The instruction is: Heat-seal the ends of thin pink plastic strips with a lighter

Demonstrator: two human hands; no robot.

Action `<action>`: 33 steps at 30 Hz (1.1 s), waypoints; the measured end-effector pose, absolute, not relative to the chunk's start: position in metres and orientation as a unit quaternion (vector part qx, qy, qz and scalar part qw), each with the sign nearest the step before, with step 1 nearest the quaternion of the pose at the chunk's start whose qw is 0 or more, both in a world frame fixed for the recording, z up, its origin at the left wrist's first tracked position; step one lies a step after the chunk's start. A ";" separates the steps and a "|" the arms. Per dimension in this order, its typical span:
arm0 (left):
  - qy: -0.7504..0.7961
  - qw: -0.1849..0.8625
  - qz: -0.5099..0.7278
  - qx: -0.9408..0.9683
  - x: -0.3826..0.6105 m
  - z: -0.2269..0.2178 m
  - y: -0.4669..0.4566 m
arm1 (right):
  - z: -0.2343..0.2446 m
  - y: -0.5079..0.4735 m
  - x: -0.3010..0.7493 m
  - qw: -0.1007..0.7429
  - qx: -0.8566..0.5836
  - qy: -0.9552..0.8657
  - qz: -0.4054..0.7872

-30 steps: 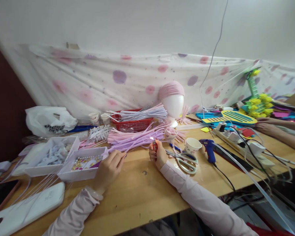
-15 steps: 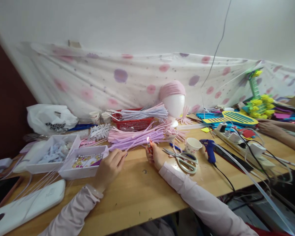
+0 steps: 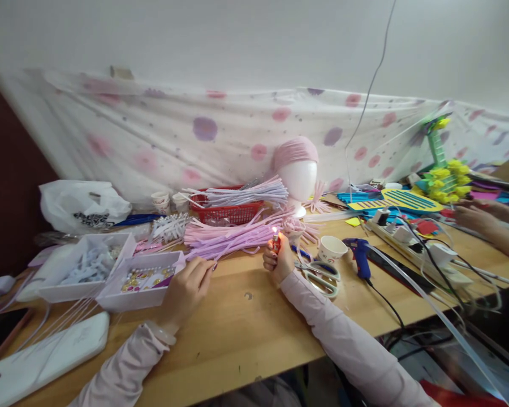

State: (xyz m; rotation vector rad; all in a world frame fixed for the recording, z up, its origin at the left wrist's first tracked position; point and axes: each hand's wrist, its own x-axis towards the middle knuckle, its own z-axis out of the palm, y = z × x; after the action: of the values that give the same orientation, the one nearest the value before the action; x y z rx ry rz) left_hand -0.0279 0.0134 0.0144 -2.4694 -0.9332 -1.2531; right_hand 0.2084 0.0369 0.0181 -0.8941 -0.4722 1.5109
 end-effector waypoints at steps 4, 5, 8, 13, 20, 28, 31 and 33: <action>-0.323 0.113 -0.439 -0.831 -0.026 0.012 0.015 | 0.017 0.035 0.208 0.598 -0.378 -0.212 0.675; -0.324 0.114 -0.440 -0.830 -0.026 0.012 0.016 | 0.016 0.035 0.206 0.594 -0.379 -0.223 0.674; -0.327 0.117 -0.440 -0.828 -0.026 0.011 0.017 | 0.014 0.033 0.201 0.577 -0.386 -0.253 0.674; -0.334 0.095 -0.438 -0.829 -0.027 0.013 0.015 | 0.017 0.033 0.202 0.575 -0.390 -0.251 0.674; -0.332 0.081 -0.438 -0.832 -0.025 0.015 0.014 | 0.018 0.033 0.203 0.582 -0.405 -0.264 0.654; -0.342 0.074 -0.430 -0.832 -0.027 0.012 0.013 | 0.006 0.024 0.180 0.515 -0.452 -0.398 0.610; -0.343 0.071 -0.430 -0.832 -0.028 0.011 0.014 | 0.005 0.025 0.179 0.519 -0.439 -0.402 0.613; -0.343 0.068 -0.433 -0.830 -0.027 0.011 0.015 | 0.008 0.027 0.185 0.549 -0.411 -0.360 0.633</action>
State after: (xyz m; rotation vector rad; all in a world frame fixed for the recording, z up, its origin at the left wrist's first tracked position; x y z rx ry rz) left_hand -0.0271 0.0150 0.0109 -2.5023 -1.0349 -1.3059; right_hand 0.1846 0.0271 0.0075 -0.9737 -0.8522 1.4990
